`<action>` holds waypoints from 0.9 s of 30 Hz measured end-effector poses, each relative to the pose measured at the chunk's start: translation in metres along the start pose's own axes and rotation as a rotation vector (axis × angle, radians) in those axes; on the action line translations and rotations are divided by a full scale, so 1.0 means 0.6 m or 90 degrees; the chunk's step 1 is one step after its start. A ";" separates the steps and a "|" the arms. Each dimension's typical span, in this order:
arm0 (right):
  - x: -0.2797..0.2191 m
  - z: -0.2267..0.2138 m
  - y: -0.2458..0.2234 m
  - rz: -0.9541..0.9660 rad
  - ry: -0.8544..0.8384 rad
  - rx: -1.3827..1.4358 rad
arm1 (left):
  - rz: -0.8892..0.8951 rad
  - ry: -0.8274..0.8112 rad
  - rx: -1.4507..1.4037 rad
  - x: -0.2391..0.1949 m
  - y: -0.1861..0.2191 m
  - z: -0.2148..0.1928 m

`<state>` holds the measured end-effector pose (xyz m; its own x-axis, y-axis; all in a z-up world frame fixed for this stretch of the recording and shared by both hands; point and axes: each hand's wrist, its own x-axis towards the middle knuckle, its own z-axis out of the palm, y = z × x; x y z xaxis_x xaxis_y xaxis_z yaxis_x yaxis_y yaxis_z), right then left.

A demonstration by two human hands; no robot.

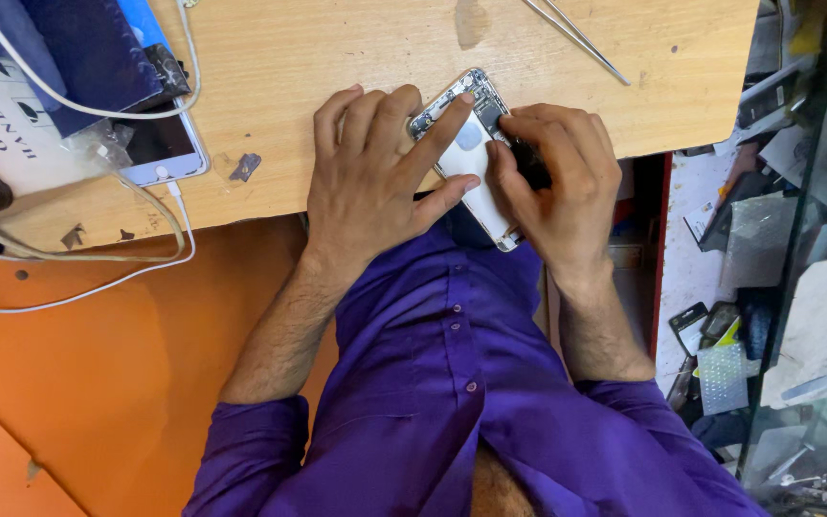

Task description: The person disassembles a smartphone, removes the battery, and uses a screwdriver and tweezers to manipulate internal components. The person then reassembles the phone and briefly uses another phone to make a call.

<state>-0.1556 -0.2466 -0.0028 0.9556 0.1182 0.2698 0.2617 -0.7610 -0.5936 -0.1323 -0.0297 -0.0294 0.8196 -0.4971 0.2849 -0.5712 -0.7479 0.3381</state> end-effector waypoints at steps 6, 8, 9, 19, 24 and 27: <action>-0.001 -0.002 0.000 0.034 -0.020 0.034 | 0.002 -0.003 -0.006 0.001 -0.003 0.000; -0.002 -0.002 0.001 0.036 -0.016 0.042 | -0.002 -0.008 -0.009 0.002 -0.004 -0.001; -0.002 -0.002 0.001 0.037 -0.014 0.046 | -0.004 -0.010 -0.010 0.003 -0.003 -0.001; 0.003 -0.005 -0.004 0.127 -0.023 0.122 | -0.007 -0.016 -0.008 0.004 -0.001 -0.011; 0.002 -0.005 -0.002 0.017 -0.025 0.017 | -0.010 -0.016 -0.016 0.005 -0.001 -0.009; -0.001 -0.002 -0.001 0.032 -0.021 0.012 | -0.010 -0.011 -0.005 0.005 0.001 -0.008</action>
<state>-0.1564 -0.2469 -0.0015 0.9716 0.1007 0.2143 0.2150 -0.7541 -0.6206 -0.1304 -0.0296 -0.0237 0.8287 -0.4934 0.2642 -0.5591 -0.7517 0.3498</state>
